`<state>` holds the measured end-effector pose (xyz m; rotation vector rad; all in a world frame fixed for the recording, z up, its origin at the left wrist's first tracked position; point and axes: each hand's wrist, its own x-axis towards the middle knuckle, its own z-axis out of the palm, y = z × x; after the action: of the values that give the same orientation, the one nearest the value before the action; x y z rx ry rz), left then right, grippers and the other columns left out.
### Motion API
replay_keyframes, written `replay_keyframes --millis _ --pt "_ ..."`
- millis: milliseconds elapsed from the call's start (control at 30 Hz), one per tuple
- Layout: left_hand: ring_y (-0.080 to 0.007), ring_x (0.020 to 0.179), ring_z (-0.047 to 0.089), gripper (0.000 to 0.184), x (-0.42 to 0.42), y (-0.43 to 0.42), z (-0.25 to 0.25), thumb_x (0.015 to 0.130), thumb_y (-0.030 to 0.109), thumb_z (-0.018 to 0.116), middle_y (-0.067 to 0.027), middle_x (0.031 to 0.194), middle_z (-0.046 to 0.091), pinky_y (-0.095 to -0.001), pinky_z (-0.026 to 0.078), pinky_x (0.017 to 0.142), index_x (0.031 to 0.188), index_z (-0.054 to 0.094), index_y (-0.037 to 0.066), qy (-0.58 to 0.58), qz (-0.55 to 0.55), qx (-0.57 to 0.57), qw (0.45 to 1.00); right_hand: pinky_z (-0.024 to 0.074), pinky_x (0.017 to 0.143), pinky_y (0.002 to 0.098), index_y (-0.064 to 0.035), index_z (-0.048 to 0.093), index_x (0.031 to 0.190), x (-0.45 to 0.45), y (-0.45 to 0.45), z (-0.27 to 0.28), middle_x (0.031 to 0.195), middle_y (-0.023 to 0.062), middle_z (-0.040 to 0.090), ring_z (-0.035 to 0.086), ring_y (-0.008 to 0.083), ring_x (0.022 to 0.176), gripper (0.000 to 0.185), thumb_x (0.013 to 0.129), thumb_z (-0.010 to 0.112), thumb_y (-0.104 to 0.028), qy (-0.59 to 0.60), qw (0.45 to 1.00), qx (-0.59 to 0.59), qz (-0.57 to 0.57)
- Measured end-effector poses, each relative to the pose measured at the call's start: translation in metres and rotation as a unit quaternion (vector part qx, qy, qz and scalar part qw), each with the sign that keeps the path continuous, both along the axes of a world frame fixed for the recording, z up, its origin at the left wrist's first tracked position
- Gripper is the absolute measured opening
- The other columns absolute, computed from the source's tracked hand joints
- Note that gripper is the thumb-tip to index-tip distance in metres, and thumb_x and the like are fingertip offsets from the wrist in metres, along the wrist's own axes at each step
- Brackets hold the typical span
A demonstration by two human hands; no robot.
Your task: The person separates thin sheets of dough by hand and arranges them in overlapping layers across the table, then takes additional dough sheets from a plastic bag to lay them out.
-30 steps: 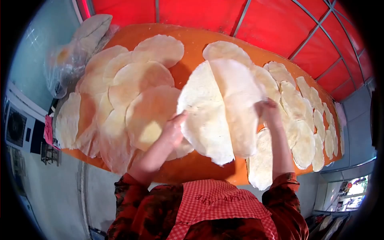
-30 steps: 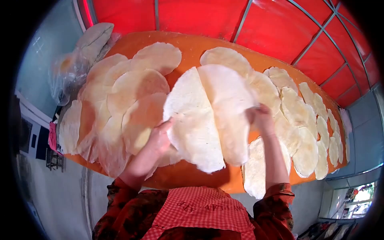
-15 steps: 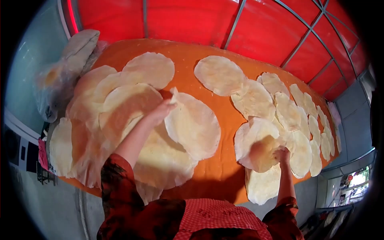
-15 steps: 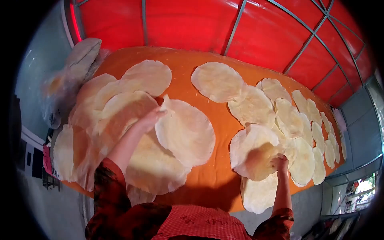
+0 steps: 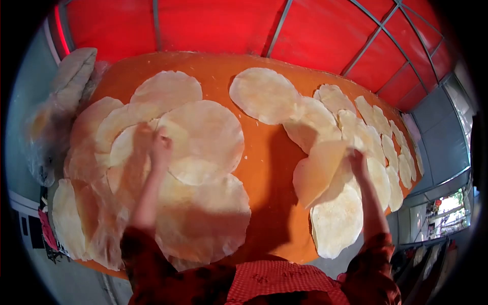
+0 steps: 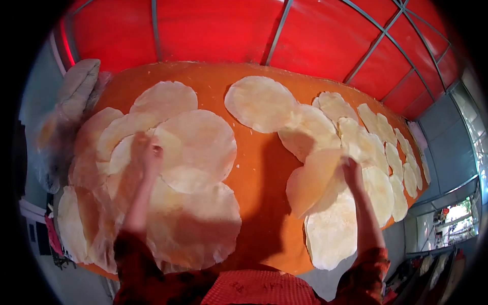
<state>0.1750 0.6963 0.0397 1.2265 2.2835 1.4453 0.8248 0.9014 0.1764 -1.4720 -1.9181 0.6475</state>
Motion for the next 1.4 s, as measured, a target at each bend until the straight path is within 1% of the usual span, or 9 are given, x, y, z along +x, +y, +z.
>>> replay_keyframes --millis 300,433,533,800,1000,1133,1200,1367,1400 --pt "-0.0340 0.101 0.054 0.027 0.333 -0.049 0.023 0.079 0.018 0.067 -0.0153 0.106 0.059 -0.0428 0.045 0.085 0.098 0.059 0.001 -0.034 -0.416 -0.024 0.908 0.0477 0.074 0.0357 -0.0038 0.061 0.111 -0.314 0.032 0.181 0.092 0.0207 0.064 0.065 0.0257 0.088 0.029 0.085 0.052 -0.010 -0.216 0.921 0.232 0.227" --pt "-0.0314 0.093 0.054 0.016 0.360 -0.014 -0.015 0.076 0.012 0.063 -0.0112 0.098 0.057 -0.0417 0.045 0.079 0.088 0.057 0.003 0.071 -0.342 0.042 0.936 0.0501 0.072 0.0437 -0.0056 0.055 0.118 -0.418 0.031 0.124 0.091 0.0178 0.065 0.063 0.0332 0.087 0.037 0.083 0.046 -0.013 -0.386 0.845 0.216 0.301" --pt "-0.0280 0.091 0.052 0.013 0.363 -0.008 -0.019 0.075 0.012 0.063 -0.0076 0.095 0.054 -0.0400 0.044 0.079 0.084 0.057 0.007 0.160 -0.301 0.023 0.940 0.0438 0.081 0.0559 -0.0107 0.056 0.112 -0.476 0.028 0.004 0.108 0.0117 0.062 0.058 0.0295 0.105 0.031 0.083 0.047 -0.017 -0.258 0.824 0.340 0.373" --pt "-0.0271 0.089 0.051 0.012 0.363 -0.002 -0.018 0.076 0.011 0.060 -0.0059 0.097 0.053 -0.0397 0.043 0.077 0.087 0.057 0.008 0.138 -0.317 -0.014 0.938 0.0375 0.087 0.0468 -0.0145 0.061 0.111 -0.377 0.079 -0.138 0.122 0.0079 0.051 0.047 0.0249 0.111 0.043 0.068 0.064 -0.020 -0.227 0.914 0.257 0.216" --pt "-0.0272 0.087 0.052 0.015 0.365 0.002 -0.027 0.076 0.011 0.060 -0.0069 0.099 0.052 -0.0410 0.043 0.071 0.090 0.056 0.008 0.154 -0.327 -0.006 0.932 0.0338 0.097 0.0556 -0.0117 0.055 0.120 -0.283 0.145 -0.172 0.124 0.0102 0.053 0.045 0.0279 0.119 0.039 0.081 0.052 -0.018 -0.393 0.842 0.346 0.129" --pt "-0.0280 0.087 0.053 0.014 0.366 0.003 -0.021 0.076 0.011 0.060 -0.0079 0.097 0.053 -0.0411 0.044 0.071 0.090 0.057 0.007 0.157 -0.319 0.006 0.935 0.0483 0.080 0.0459 -0.0102 0.063 0.105 -0.287 0.187 -0.136 0.104 0.0090 0.065 0.062 0.0261 0.098 0.027 0.081 0.051 -0.016 -0.421 0.863 0.191 0.204" --pt "-0.0282 0.085 0.054 0.015 0.369 0.001 -0.023 0.076 0.011 0.060 -0.0081 0.096 0.054 -0.0405 0.044 0.071 0.090 0.057 0.007 0.156 -0.316 0.011 0.936 0.0515 0.063 0.0405 -0.0141 0.068 0.093 -0.273 0.220 -0.109 0.079 0.0105 0.067 0.065 0.0284 0.074 0.022 0.078 0.051 -0.011 -0.213 0.909 0.306 0.186" --pt "-0.0249 0.082 0.057 0.016 0.365 0.004 -0.062 0.081 0.013 0.059 -0.0070 0.098 0.057 -0.0356 0.046 0.072 0.095 0.060 0.006 0.154 -0.280 -0.031 0.947 0.0509 0.067 0.0405 -0.0077 0.065 0.093 -0.204 0.153 0.055 0.088 0.0133 0.066 0.064 0.0309 0.080 0.021 0.077 0.052 -0.007 -0.244 0.870 0.371 0.215" --pt "-0.0220 0.091 0.060 0.025 0.365 0.007 -0.024 0.090 0.023 0.055 -0.0066 0.102 0.060 -0.0355 0.048 0.078 0.107 0.059 0.006 -0.292 -0.233 -0.067 0.925 0.0510 0.067 0.0399 -0.0061 0.064 0.093 -0.180 0.135 0.060 0.089 0.0133 0.066 0.064 0.0307 0.082 0.022 0.075 0.052 -0.005 -0.272 0.842 0.397 0.243"
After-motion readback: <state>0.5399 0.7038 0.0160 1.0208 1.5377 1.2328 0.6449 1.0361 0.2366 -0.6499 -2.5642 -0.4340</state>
